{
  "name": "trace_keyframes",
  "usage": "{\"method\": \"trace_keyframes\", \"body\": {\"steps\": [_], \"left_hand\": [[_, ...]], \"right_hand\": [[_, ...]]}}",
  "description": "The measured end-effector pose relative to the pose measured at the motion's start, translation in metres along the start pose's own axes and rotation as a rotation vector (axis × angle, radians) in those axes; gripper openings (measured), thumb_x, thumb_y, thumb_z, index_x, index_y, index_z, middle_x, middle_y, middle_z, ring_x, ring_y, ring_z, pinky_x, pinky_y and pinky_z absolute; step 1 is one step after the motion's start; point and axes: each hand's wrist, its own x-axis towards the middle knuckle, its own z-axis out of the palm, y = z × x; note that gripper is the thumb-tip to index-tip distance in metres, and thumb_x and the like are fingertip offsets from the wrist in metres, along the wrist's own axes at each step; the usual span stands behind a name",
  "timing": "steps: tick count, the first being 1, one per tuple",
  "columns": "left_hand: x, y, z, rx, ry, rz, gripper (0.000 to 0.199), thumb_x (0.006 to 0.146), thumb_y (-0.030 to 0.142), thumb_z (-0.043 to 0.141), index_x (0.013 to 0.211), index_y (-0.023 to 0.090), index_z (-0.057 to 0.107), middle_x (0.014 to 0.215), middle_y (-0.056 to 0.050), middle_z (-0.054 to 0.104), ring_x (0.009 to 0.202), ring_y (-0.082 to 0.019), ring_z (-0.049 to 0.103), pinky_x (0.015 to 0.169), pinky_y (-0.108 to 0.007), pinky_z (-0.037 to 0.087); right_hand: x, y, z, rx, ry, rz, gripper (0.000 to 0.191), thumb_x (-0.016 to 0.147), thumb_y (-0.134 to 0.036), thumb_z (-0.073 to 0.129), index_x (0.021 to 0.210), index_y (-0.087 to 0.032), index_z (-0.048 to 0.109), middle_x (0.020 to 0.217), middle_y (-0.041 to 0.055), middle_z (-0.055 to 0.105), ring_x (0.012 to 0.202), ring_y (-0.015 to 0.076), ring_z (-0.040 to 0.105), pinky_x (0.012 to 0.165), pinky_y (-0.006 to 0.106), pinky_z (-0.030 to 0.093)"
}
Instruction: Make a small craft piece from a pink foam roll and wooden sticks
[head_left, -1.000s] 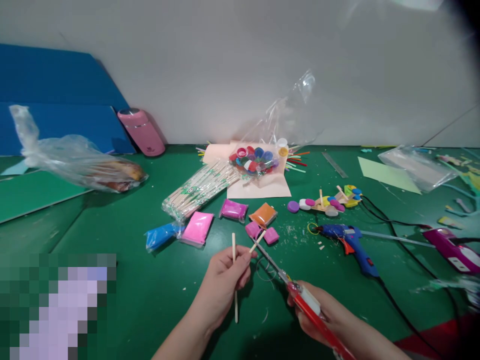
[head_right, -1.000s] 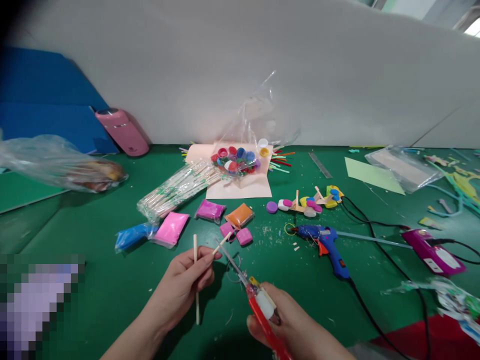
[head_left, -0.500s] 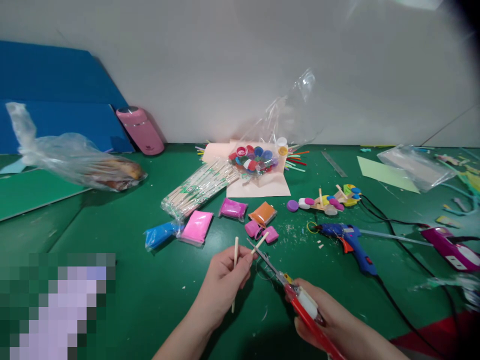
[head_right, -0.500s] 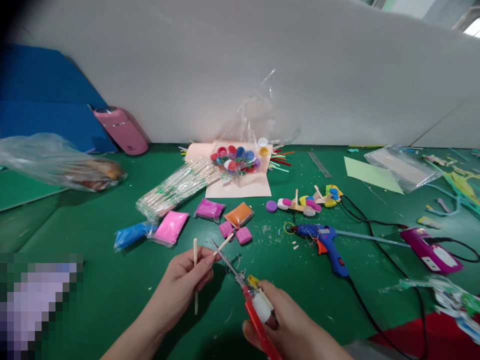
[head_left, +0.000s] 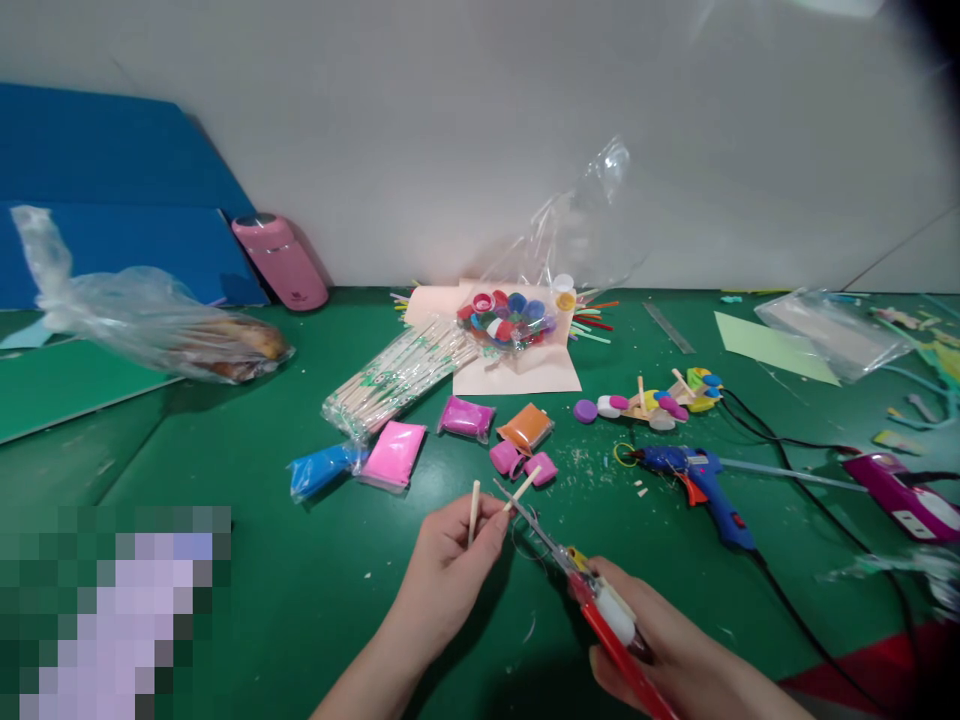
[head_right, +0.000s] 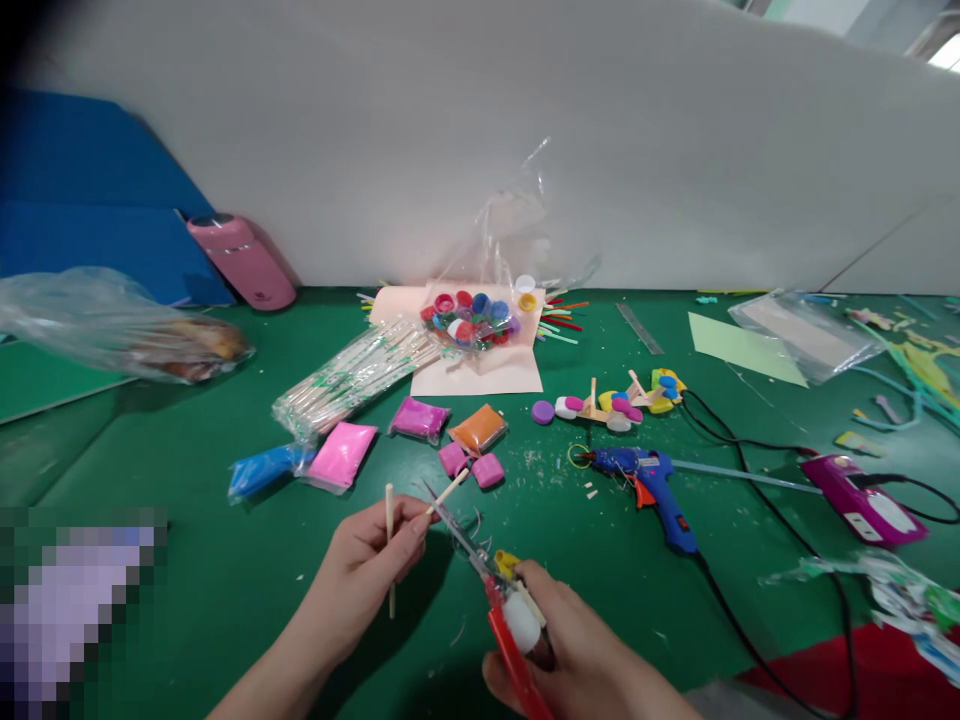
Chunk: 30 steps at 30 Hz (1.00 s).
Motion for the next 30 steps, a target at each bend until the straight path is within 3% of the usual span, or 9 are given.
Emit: {"method": "trace_keyframes", "body": {"steps": [4,9,13,17,21,25,30], "left_hand": [[0.0,0.0,0.0,-0.002,-0.047,-0.001,0.023,0.077,0.032,0.05,0.064,0.013,0.055,0.049,0.005,0.034,0.046,-0.007,0.025,0.043,-0.022,0.018],[0.0,0.002,-0.001,0.081,-0.056,0.027,0.025,0.078,0.031,0.049,0.06,0.014,0.052,0.05,0.005,0.034,0.048,-0.008,0.026,0.045,-0.022,0.02],[-0.001,0.006,-0.002,0.173,-0.07,0.061,0.024,0.079,0.029,0.047,0.062,0.014,0.053,0.052,0.004,0.036,0.049,-0.009,0.029,0.046,-0.022,0.023],[-0.003,0.007,0.001,0.204,-0.032,0.077,0.023,0.078,0.027,0.046,0.06,0.015,0.052,0.054,0.004,0.036,0.05,-0.01,0.03,0.047,-0.022,0.025],[-0.004,0.003,0.006,0.197,0.079,0.108,0.018,0.077,0.026,0.047,0.062,0.016,0.05,0.054,0.004,0.036,0.05,-0.01,0.031,0.047,-0.021,0.026],[-0.005,0.002,0.005,0.199,0.114,0.152,0.021,0.076,0.025,0.049,0.057,0.017,0.048,0.053,0.004,0.038,0.05,-0.01,0.033,0.048,-0.021,0.027],[-0.002,0.002,0.0,0.108,0.005,0.077,0.023,0.078,0.028,0.049,0.057,0.017,0.047,0.049,0.004,0.038,0.047,-0.009,0.032,0.045,-0.021,0.025]], "right_hand": [[0.013,0.011,-0.006,-0.005,-0.024,0.043,0.029,0.057,-0.042,0.069,0.07,-0.019,0.057,0.05,-0.0081,0.04,0.04,0.0045,0.04,0.041,0.016,0.041],[0.021,0.016,-0.005,0.012,-0.038,0.118,0.033,0.067,-0.05,0.058,0.062,-0.018,0.053,0.045,-0.0079,0.036,0.037,0.0048,0.035,0.039,0.017,0.038],[0.004,0.008,-0.003,-0.021,0.036,0.032,0.032,0.072,-0.05,0.049,0.065,-0.019,0.053,0.05,-0.0067,0.038,0.042,0.0063,0.038,0.048,0.019,0.041],[-0.014,-0.002,0.004,-0.117,0.12,-0.075,0.023,0.057,-0.032,0.066,0.075,-0.021,0.055,0.065,-0.0047,0.047,0.06,0.0098,0.045,0.06,0.019,0.041],[-0.019,-0.011,0.016,-0.404,0.2,-0.263,0.021,0.057,-0.026,0.06,0.076,-0.021,0.053,0.061,-0.0043,0.049,0.056,0.0111,0.042,0.053,0.021,0.038],[-0.017,-0.019,0.018,-0.511,0.167,-0.277,0.018,0.058,-0.025,0.058,0.073,-0.021,0.05,0.057,-0.0059,0.046,0.049,0.0085,0.036,0.046,0.019,0.035],[-0.021,-0.027,0.012,-0.524,0.093,-0.238,0.016,0.062,-0.027,0.058,0.074,-0.021,0.05,0.061,-0.0049,0.05,0.052,0.0089,0.042,0.047,0.018,0.037]]}}
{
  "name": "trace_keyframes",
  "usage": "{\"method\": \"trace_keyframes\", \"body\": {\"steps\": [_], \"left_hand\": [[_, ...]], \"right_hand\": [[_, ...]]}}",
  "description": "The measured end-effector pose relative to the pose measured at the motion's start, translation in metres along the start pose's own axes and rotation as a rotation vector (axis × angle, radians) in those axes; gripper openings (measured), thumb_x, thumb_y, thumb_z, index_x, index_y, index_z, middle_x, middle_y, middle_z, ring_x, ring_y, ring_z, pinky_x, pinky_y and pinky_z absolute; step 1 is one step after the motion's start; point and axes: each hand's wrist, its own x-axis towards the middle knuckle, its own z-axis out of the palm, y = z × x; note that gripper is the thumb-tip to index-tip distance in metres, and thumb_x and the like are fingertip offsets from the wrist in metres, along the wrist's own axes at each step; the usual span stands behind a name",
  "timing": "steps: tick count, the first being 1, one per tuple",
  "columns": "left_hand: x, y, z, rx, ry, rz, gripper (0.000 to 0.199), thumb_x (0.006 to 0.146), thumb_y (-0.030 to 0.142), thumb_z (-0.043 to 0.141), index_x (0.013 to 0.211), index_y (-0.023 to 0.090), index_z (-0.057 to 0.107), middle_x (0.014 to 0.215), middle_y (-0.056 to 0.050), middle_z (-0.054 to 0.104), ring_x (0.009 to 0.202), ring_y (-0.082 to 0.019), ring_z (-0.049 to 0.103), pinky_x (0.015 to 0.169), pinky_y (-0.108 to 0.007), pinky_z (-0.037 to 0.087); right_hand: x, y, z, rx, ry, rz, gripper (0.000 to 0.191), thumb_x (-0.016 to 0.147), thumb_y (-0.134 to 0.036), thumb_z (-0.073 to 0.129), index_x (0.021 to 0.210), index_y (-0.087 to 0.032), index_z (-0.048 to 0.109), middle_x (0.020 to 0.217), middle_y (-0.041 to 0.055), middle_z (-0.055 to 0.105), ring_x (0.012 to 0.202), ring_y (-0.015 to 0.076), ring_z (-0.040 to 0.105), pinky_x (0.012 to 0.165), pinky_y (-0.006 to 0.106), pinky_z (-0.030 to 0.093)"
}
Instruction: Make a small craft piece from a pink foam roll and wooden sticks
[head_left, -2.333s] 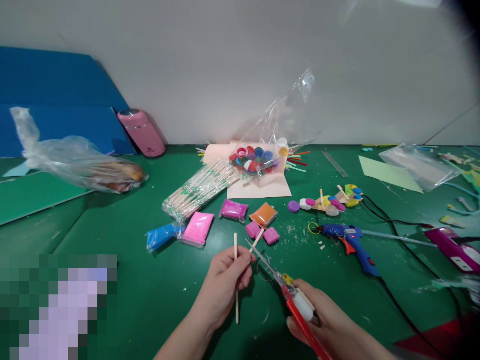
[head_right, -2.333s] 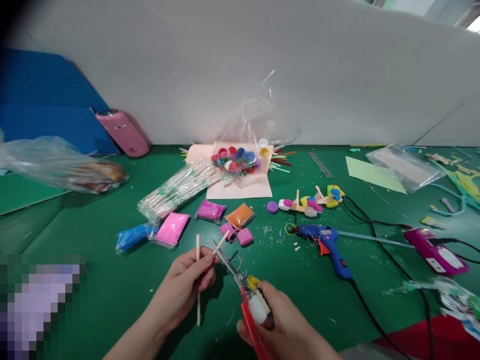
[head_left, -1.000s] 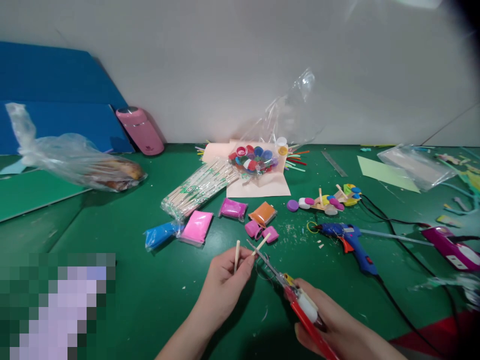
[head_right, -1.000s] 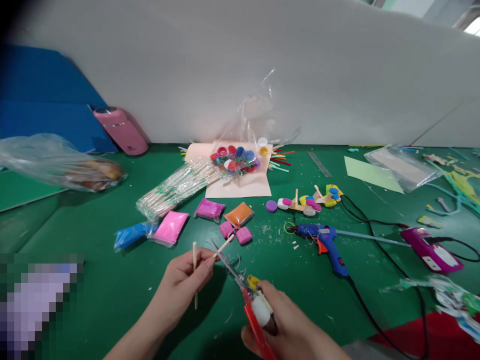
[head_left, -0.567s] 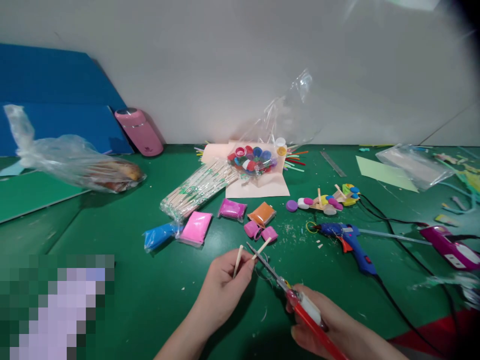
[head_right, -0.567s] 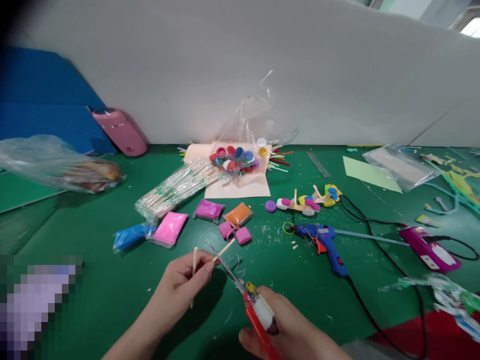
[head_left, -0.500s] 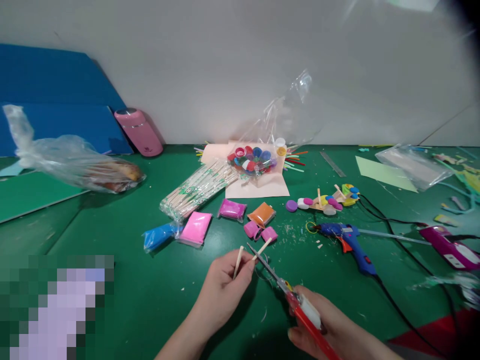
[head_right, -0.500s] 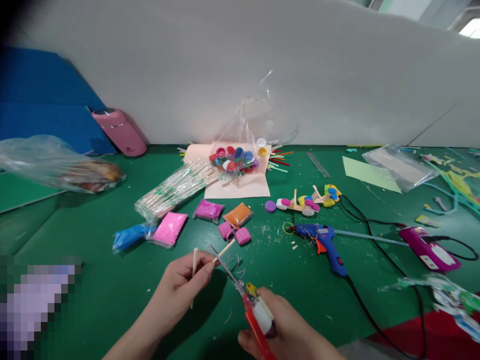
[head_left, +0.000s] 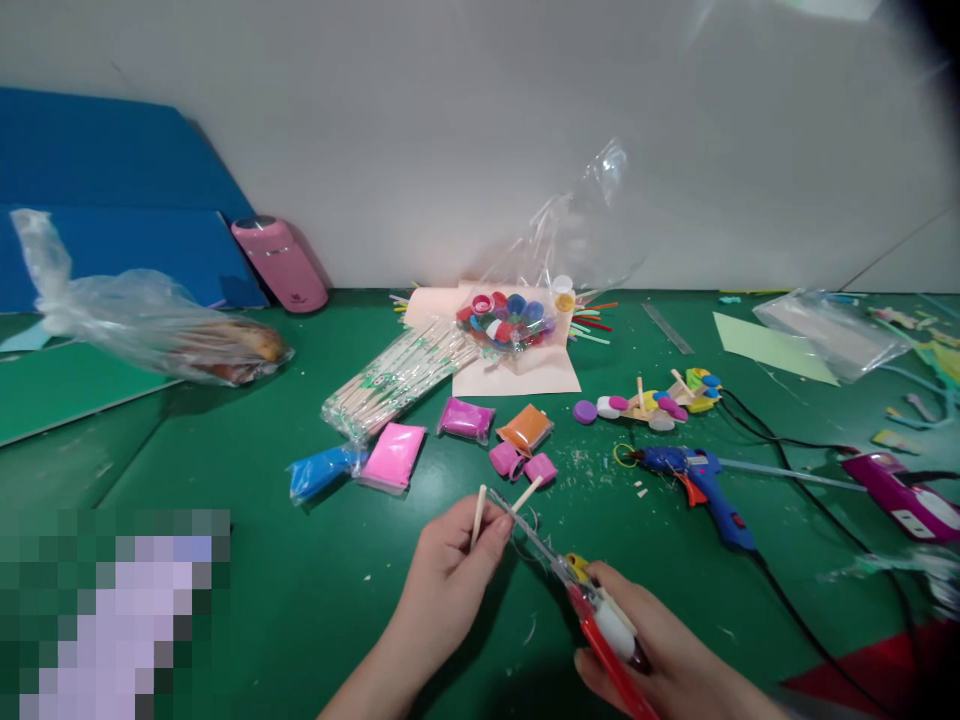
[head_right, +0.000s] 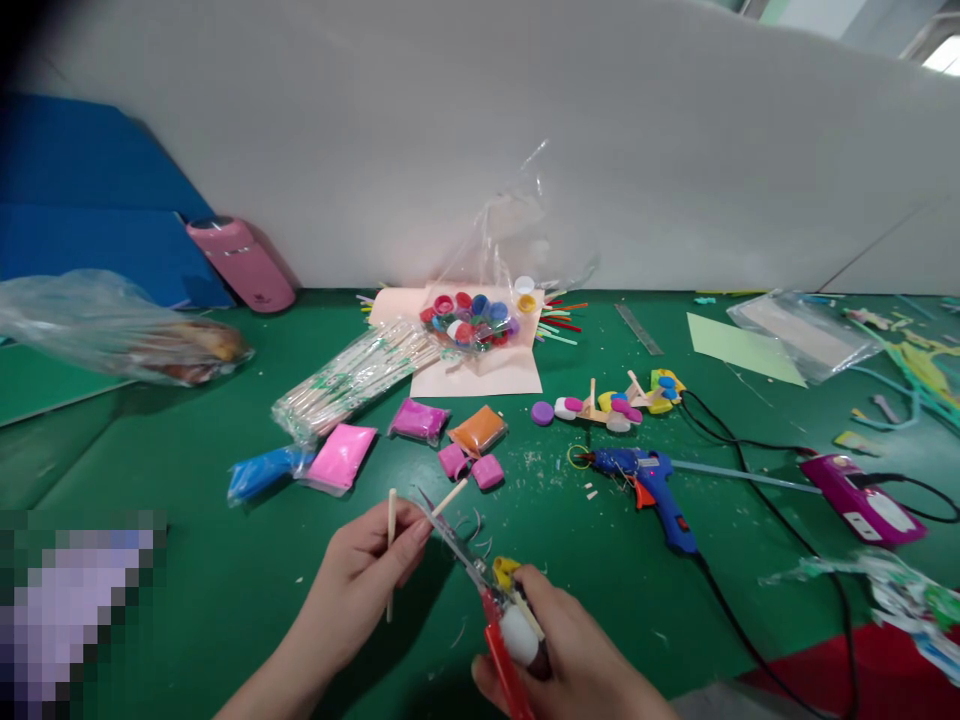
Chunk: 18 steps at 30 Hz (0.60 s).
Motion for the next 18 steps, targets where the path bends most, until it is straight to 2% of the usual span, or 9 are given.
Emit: {"method": "trace_keyframes", "body": {"steps": [3,6,8,11,13,15,18], "left_hand": [[0.002,-0.002,-0.001,-0.178,-0.099,-0.075,0.024,0.078,0.032,0.049,0.059,0.017,0.045,0.046,0.006,0.035,0.043,-0.008,0.027,0.043,-0.021,0.021],[0.001,-0.002,-0.001,-0.276,-0.148,-0.102,0.024,0.078,0.033,0.049,0.061,0.017,0.046,0.044,0.007,0.033,0.042,-0.007,0.025,0.042,-0.021,0.019],[0.0,0.0,0.001,-0.214,-0.106,-0.088,0.024,0.078,0.032,0.05,0.059,0.017,0.047,0.045,0.006,0.035,0.043,-0.008,0.027,0.043,-0.021,0.02],[-0.001,0.004,0.003,-0.034,0.029,-0.008,0.023,0.075,0.027,0.053,0.055,0.016,0.05,0.05,0.004,0.04,0.048,-0.009,0.033,0.046,-0.022,0.025],[-0.001,0.005,0.004,0.007,0.054,0.019,0.023,0.074,0.025,0.053,0.054,0.016,0.051,0.051,0.003,0.042,0.049,-0.01,0.035,0.048,-0.022,0.026],[-0.001,0.003,0.003,-0.064,0.007,-0.031,0.025,0.076,0.028,0.052,0.054,0.016,0.049,0.047,0.004,0.04,0.046,-0.009,0.032,0.045,-0.022,0.024],[0.001,-0.002,0.003,-0.292,-0.098,-0.136,0.025,0.078,0.031,0.051,0.058,0.017,0.045,0.041,0.007,0.034,0.041,-0.007,0.026,0.043,-0.022,0.018]], "right_hand": [[-0.004,-0.002,-0.001,-0.026,0.015,0.002,0.017,0.061,-0.026,0.059,0.075,-0.021,0.051,0.061,-0.0043,0.052,0.054,0.01,0.045,0.048,0.018,0.039],[-0.006,0.001,0.002,-0.028,0.093,-0.038,0.022,0.057,-0.024,0.062,0.078,-0.021,0.053,0.063,-0.0036,0.055,0.056,0.0113,0.047,0.05,0.019,0.041],[-0.004,0.005,0.004,-0.041,0.115,-0.065,0.024,0.057,-0.024,0.062,0.079,-0.02,0.054,0.063,-0.0029,0.057,0.057,0.012,0.049,0.052,0.019,0.041],[0.0,0.009,0.004,-0.096,0.068,-0.054,0.022,0.06,-0.025,0.061,0.08,-0.019,0.054,0.061,-0.0022,0.058,0.056,0.0129,0.05,0.049,0.02,0.041],[0.002,0.008,0.002,-0.13,0.049,-0.035,0.022,0.06,-0.026,0.061,0.079,-0.019,0.054,0.06,-0.0022,0.058,0.055,0.013,0.049,0.049,0.021,0.04],[0.002,0.005,-0.002,-0.149,0.034,-0.023,0.024,0.059,-0.026,0.061,0.081,-0.02,0.054,0.062,-0.002,0.058,0.055,0.0127,0.049,0.049,0.021,0.04],[0.0,0.0,-0.006,-0.167,-0.011,-0.022,0.027,0.061,-0.027,0.059,0.085,-0.02,0.053,0.063,-0.0018,0.058,0.054,0.0126,0.048,0.049,0.02,0.039]]}}
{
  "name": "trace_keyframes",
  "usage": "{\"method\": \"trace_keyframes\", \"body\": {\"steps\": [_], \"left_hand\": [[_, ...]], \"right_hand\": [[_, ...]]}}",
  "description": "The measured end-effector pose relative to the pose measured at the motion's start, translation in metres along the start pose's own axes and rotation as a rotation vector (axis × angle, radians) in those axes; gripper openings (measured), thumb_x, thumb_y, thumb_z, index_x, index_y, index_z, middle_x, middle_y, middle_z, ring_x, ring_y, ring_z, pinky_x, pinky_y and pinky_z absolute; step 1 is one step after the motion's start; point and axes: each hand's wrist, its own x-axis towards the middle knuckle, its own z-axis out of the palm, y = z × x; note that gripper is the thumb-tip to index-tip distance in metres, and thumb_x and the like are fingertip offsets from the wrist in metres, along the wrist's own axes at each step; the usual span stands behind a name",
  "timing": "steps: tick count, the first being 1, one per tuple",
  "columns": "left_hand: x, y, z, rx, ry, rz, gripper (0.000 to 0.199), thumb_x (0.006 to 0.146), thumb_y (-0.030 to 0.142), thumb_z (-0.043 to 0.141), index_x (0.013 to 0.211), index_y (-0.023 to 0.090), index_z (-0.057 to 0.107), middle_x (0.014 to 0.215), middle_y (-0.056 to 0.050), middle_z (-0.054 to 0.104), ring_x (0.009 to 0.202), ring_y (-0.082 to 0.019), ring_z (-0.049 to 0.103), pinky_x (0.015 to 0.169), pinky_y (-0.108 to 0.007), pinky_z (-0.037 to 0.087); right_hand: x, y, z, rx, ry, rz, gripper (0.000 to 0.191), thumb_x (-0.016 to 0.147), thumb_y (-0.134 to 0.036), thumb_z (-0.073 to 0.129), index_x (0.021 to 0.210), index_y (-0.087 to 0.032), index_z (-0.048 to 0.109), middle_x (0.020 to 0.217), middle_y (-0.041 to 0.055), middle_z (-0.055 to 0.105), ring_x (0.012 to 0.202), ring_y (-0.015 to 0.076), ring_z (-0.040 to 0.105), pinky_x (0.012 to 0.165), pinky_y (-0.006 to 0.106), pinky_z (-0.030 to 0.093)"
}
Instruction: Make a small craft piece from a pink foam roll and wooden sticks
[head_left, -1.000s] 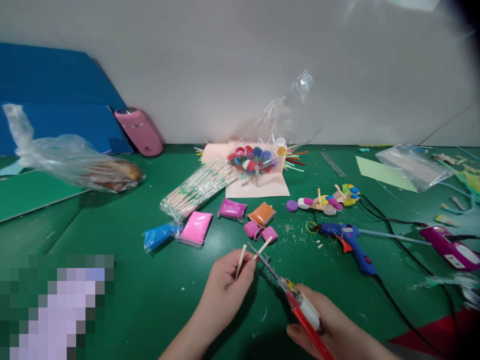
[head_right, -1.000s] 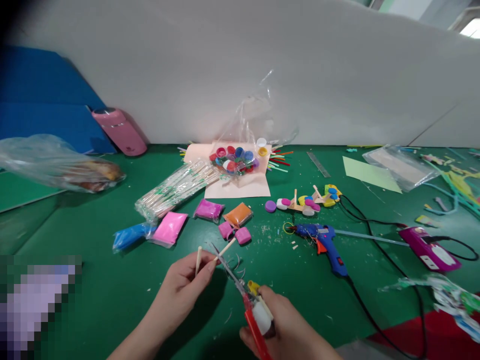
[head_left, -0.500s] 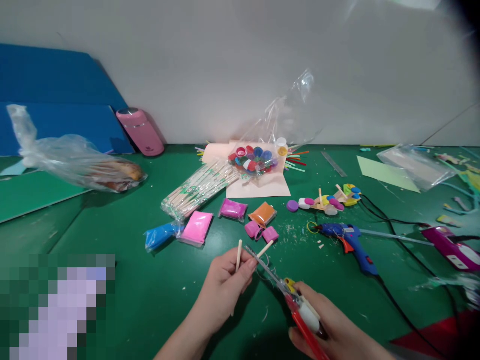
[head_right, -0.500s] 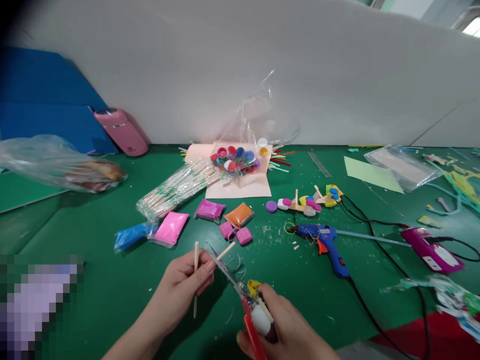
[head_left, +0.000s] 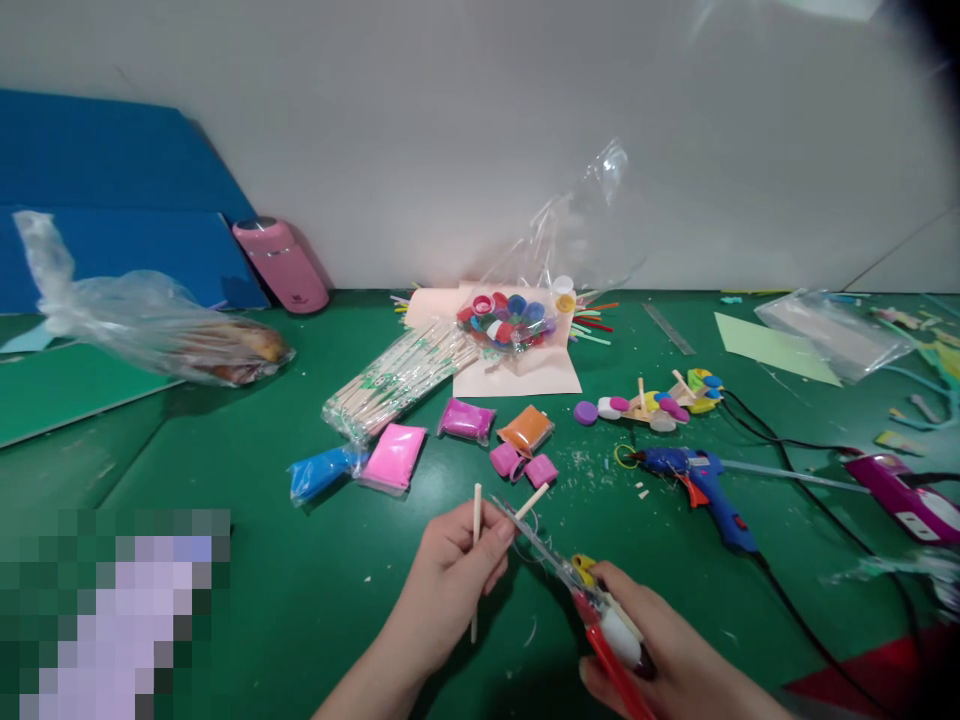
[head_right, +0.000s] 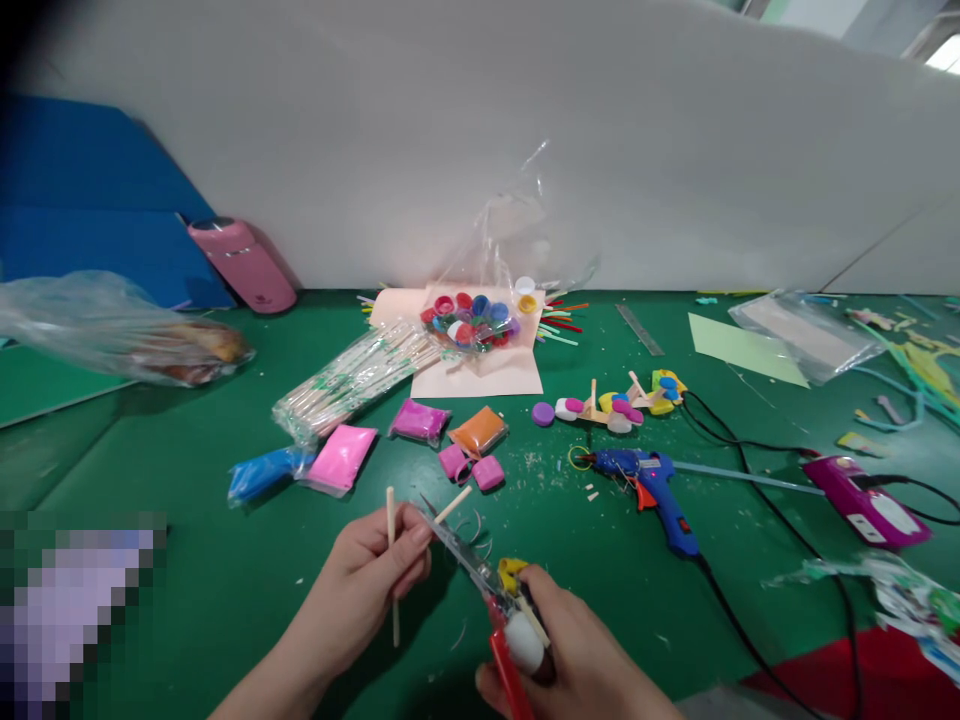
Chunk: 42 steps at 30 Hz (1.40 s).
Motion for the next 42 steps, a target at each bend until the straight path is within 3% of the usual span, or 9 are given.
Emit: {"method": "trace_keyframes", "body": {"steps": [3,6,8,12,14,22,25,34,42], "left_hand": [[0.001,-0.004,-0.001,-0.202,-0.087,-0.063,0.023,0.078,0.03,0.052,0.061,0.017,0.044,0.037,0.009,0.032,0.039,-0.006,0.023,0.044,-0.022,0.016],[0.0,-0.003,0.0,-0.25,-0.115,-0.087,0.022,0.078,0.03,0.051,0.061,0.018,0.044,0.036,0.01,0.03,0.038,-0.006,0.021,0.044,-0.022,0.017],[-0.001,0.0,0.001,-0.121,-0.057,-0.039,0.023,0.078,0.031,0.051,0.06,0.017,0.045,0.04,0.008,0.032,0.039,-0.006,0.024,0.043,-0.022,0.018],[-0.005,0.005,0.004,0.25,0.138,0.133,0.021,0.077,0.025,0.051,0.059,0.015,0.049,0.052,0.004,0.04,0.049,-0.008,0.032,0.047,-0.022,0.025],[-0.005,0.004,0.004,0.301,0.145,0.163,0.02,0.077,0.024,0.05,0.059,0.015,0.049,0.053,0.003,0.04,0.05,-0.009,0.033,0.048,-0.022,0.026],[0.001,-0.009,0.0,-0.169,-0.051,-0.013,0.022,0.081,0.03,0.048,0.064,0.017,0.044,0.04,0.01,0.03,0.04,-0.006,0.024,0.044,-0.023,0.017],[0.002,-0.01,0.001,-0.224,-0.089,-0.035,0.022,0.081,0.03,0.047,0.064,0.018,0.044,0.038,0.01,0.028,0.039,-0.006,0.022,0.044,-0.023,0.016],[-0.002,-0.004,0.001,0.184,0.081,0.119,0.024,0.079,0.03,0.05,0.061,0.015,0.048,0.05,0.005,0.038,0.047,-0.007,0.03,0.045,-0.022,0.022],[0.002,-0.007,0.002,-0.297,-0.062,-0.061,0.018,0.08,0.026,0.05,0.066,0.015,0.05,0.036,0.01,0.03,0.038,-0.005,0.024,0.046,-0.024,0.017]], "right_hand": [[-0.003,-0.001,0.001,-0.01,0.004,-0.021,0.023,0.062,-0.028,0.058,0.083,-0.02,0.052,0.061,-0.0021,0.056,0.053,0.0125,0.046,0.05,0.021,0.04],[-0.004,0.002,0.006,0.032,0.067,-0.022,0.024,0.06,-0.027,0.058,0.081,-0.019,0.052,0.064,-0.0014,0.057,0.056,0.0134,0.049,0.054,0.022,0.041],[-0.003,0.003,0.009,0.052,0.105,-0.015,0.025,0.059,-0.027,0.058,0.082,-0.019,0.052,0.066,-0.0007,0.058,0.058,0.014,0.05,0.055,0.022,0.041],[0.002,0.0,0.007,0.018,0.042,0.032,0.022,0.061,-0.027,0.058,0.08,-0.018,0.051,0.062,-0.0006,0.057,0.056,0.0141,0.048,0.05,0.022,0.039],[0.004,-0.002,0.004,0.01,0.021,0.041,0.022,0.061,-0.027,0.058,0.081,-0.019,0.05,0.063,-0.0006,0.057,0.057,0.0143,0.049,0.049,0.022,0.039],[-0.001,-0.004,-0.002,-0.038,-0.03,0.007,0.019,0.065,-0.026,0.053,0.083,-0.021,0.049,0.065,-0.0026,0.053,0.057,0.012,0.046,0.053,0.02,0.04],[-0.001,-0.003,-0.001,-0.055,-0.021,0.0,0.017,0.066,-0.026,0.052,0.081,-0.02,0.049,0.069,-0.0013,0.055,0.06,0.0129,0.048,0.057,0.022,0.042],[0.006,0.001,0.006,-0.029,0.018,0.015,0.016,0.064,-0.023,0.052,0.078,-0.019,0.045,0.068,-0.0007,0.055,0.058,0.0128,0.047,0.051,0.021,0.041],[0.002,0.003,0.005,0.064,0.05,0.021,0.021,0.061,-0.025,0.053,0.082,-0.021,0.049,0.067,-0.0025,0.054,0.057,0.0118,0.049,0.051,0.02,0.043]]}}
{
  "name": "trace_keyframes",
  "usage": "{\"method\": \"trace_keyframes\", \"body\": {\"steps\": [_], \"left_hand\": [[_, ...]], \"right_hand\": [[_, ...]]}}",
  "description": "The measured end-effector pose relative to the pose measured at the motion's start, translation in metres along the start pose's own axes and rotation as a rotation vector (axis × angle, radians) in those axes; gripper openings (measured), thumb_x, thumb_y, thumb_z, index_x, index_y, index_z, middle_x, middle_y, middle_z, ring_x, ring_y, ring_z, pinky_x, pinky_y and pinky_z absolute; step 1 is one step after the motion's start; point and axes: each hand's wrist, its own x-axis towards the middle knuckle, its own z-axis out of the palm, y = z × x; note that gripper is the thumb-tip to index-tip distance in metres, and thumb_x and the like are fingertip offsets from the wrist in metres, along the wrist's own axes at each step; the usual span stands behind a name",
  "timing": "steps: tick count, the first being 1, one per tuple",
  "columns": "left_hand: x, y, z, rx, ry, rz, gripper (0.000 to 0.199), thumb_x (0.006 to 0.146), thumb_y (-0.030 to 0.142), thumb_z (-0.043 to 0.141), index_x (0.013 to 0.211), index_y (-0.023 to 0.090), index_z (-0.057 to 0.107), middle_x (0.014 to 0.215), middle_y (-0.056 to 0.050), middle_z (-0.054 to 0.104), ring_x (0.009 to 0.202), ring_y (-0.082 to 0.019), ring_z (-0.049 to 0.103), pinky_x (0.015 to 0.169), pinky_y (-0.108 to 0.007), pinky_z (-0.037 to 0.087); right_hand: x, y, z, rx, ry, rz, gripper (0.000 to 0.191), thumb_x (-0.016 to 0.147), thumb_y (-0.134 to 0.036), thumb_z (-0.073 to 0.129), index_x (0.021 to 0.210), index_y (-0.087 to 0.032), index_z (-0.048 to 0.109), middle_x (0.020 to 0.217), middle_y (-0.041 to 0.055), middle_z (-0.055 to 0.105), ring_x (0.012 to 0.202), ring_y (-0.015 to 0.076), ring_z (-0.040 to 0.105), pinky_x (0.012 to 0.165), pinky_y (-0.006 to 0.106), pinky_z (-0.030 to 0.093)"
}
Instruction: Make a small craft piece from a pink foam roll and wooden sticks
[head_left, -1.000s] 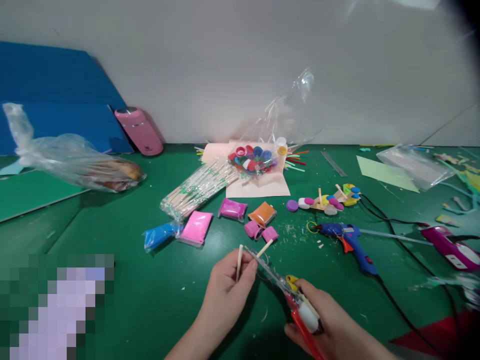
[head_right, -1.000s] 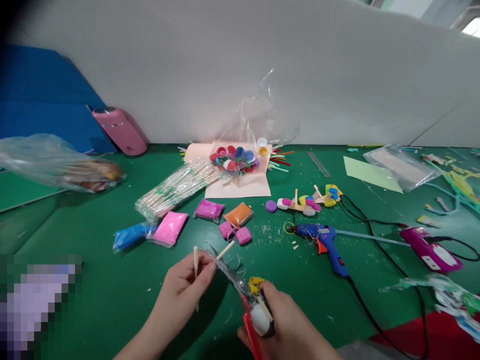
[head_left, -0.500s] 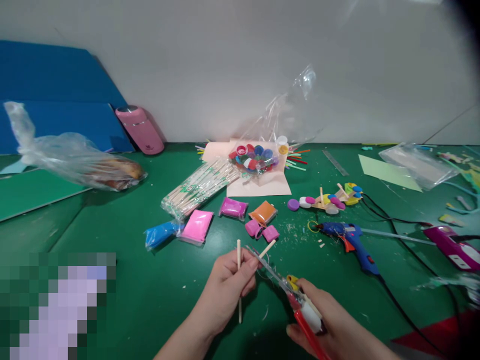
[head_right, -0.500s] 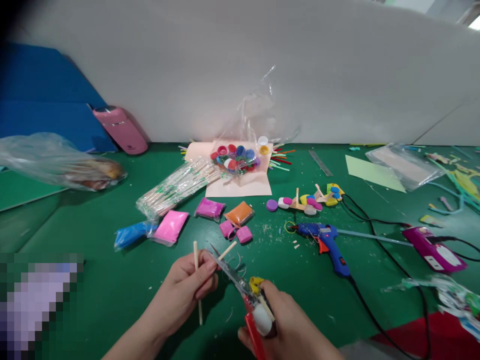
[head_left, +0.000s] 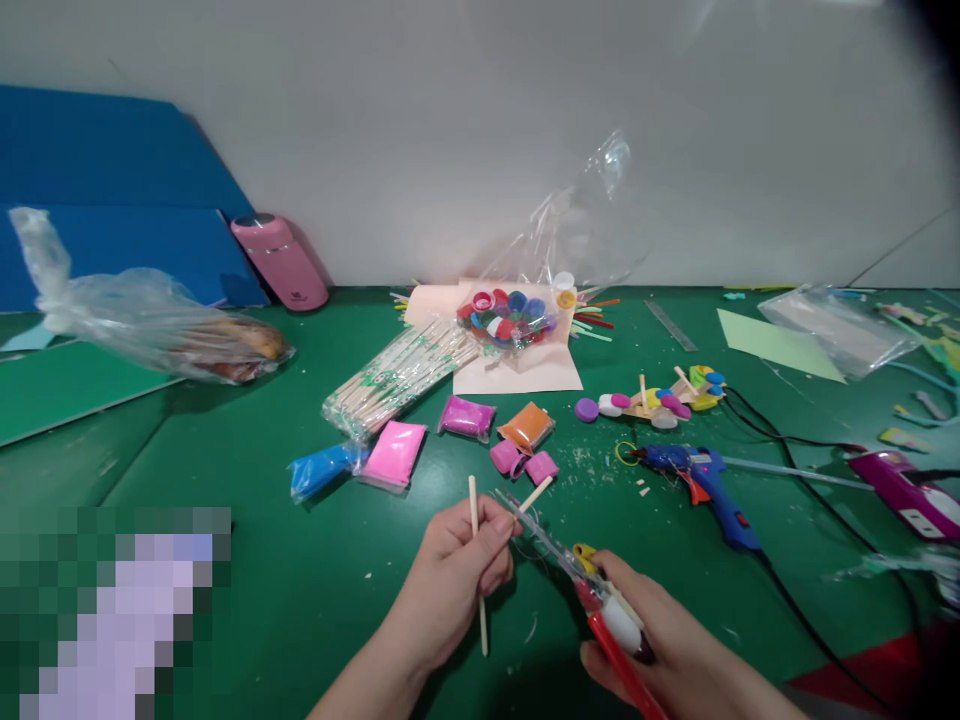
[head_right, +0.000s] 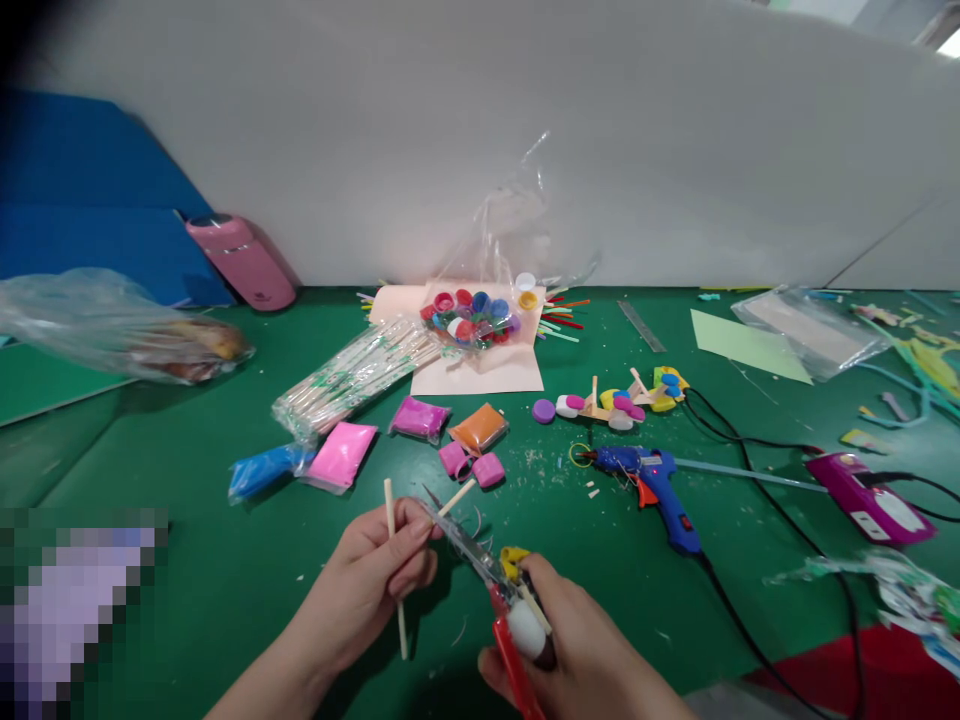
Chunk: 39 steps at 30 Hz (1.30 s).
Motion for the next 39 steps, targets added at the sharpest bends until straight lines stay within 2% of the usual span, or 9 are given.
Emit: {"method": "trace_keyframes", "body": {"steps": [6,10,13,16,20,23,25,33,39], "left_hand": [[-0.0006,0.0014,0.0026,-0.196,-0.071,-0.088,0.017,0.08,0.023,0.05,0.065,0.014,0.051,0.034,0.011,0.03,0.034,-0.004,0.021,0.044,-0.023,0.015],[-0.0016,0.002,0.0024,-0.232,-0.095,-0.108,0.018,0.081,0.022,0.048,0.065,0.014,0.051,0.033,0.011,0.028,0.034,-0.004,0.019,0.044,-0.023,0.014],[-0.0022,0.0025,0.0029,-0.216,-0.096,-0.11,0.018,0.081,0.023,0.048,0.065,0.014,0.051,0.034,0.011,0.028,0.035,-0.004,0.018,0.044,-0.023,0.014],[-0.0027,0.0022,0.0036,-0.156,-0.076,-0.095,0.018,0.08,0.024,0.048,0.065,0.015,0.05,0.034,0.011,0.027,0.035,-0.004,0.019,0.044,-0.024,0.014],[-0.0031,0.0008,0.0032,0.048,0.033,-0.006,0.02,0.078,0.03,0.053,0.066,0.015,0.05,0.04,0.009,0.032,0.04,-0.006,0.023,0.044,-0.024,0.014],[-0.0031,-0.0001,0.002,0.209,0.126,0.074,0.025,0.075,0.034,0.057,0.062,0.014,0.049,0.045,0.007,0.034,0.044,-0.006,0.024,0.044,-0.023,0.014],[-0.0027,-0.0006,0.0015,0.229,0.128,0.092,0.026,0.075,0.034,0.057,0.06,0.014,0.048,0.045,0.007,0.035,0.044,-0.006,0.025,0.044,-0.023,0.015],[-0.0014,0.0006,0.0052,-0.145,-0.019,-0.037,0.017,0.078,0.025,0.052,0.065,0.015,0.051,0.034,0.011,0.029,0.035,-0.004,0.021,0.045,-0.024,0.016],[-0.0025,-0.0009,0.0044,-0.217,-0.055,-0.084,0.018,0.08,0.025,0.05,0.067,0.014,0.052,0.034,0.011,0.028,0.035,-0.004,0.019,0.045,-0.024,0.014]], "right_hand": [[-0.0019,-0.002,-0.0045,-0.07,-0.054,-0.028,0.022,0.062,-0.021,0.053,0.084,-0.021,0.05,0.081,-0.0002,0.06,0.072,0.0141,0.054,0.069,0.023,0.045],[-0.0017,-0.0042,-0.0056,-0.106,-0.069,-0.018,0.018,0.063,-0.025,0.055,0.08,-0.02,0.049,0.069,-0.0013,0.058,0.061,0.0135,0.052,0.06,0.022,0.045],[-0.002,-0.0013,-0.0015,-0.11,-0.008,-0.034,0.018,0.063,-0.024,0.055,0.079,-0.02,0.05,0.069,-0.0016,0.058,0.061,0.0138,0.052,0.06,0.023,0.045],[-0.0022,0.0016,0.0027,-0.076,0.042,-0.027,0.019,0.062,-0.021,0.055,0.08,-0.021,0.051,0.071,-0.0019,0.058,0.062,0.0133,0.053,0.06,0.021,0.045],[0.0003,-0.0004,0.0023,-0.074,-0.012,-0.007,0.018,0.063,-0.021,0.053,0.08,-0.019,0.049,0.064,-0.0023,0.058,0.056,0.0123,0.052,0.051,0.019,0.042],[0.0022,-0.0033,-0.0004,-0.129,0.002,-0.008,0.02,0.062,-0.025,0.056,0.08,-0.018,0.05,0.065,-0.0008,0.059,0.057,0.0133,0.052,0.052,0.021,0.042],[0.0024,-0.0041,-0.0015,-0.139,0.015,-0.02,0.021,0.061,-0.025,0.056,0.08,-0.019,0.05,0.067,-0.0009,0.06,0.057,0.013,0.051,0.053,0.021,0.042],[0.0003,-0.0039,-0.0034,-0.118,-0.021,-0.045,0.021,0.062,-0.023,0.053,0.083,-0.021,0.05,0.068,-0.002,0.059,0.059,0.0126,0.051,0.057,0.021,0.043],[0.0009,-0.0033,-0.0015,-0.11,-0.003,-0.05,0.02,0.062,-0.023,0.054,0.082,-0.02,0.049,0.067,-0.0017,0.058,0.059,0.013,0.051,0.056,0.021,0.043]]}}
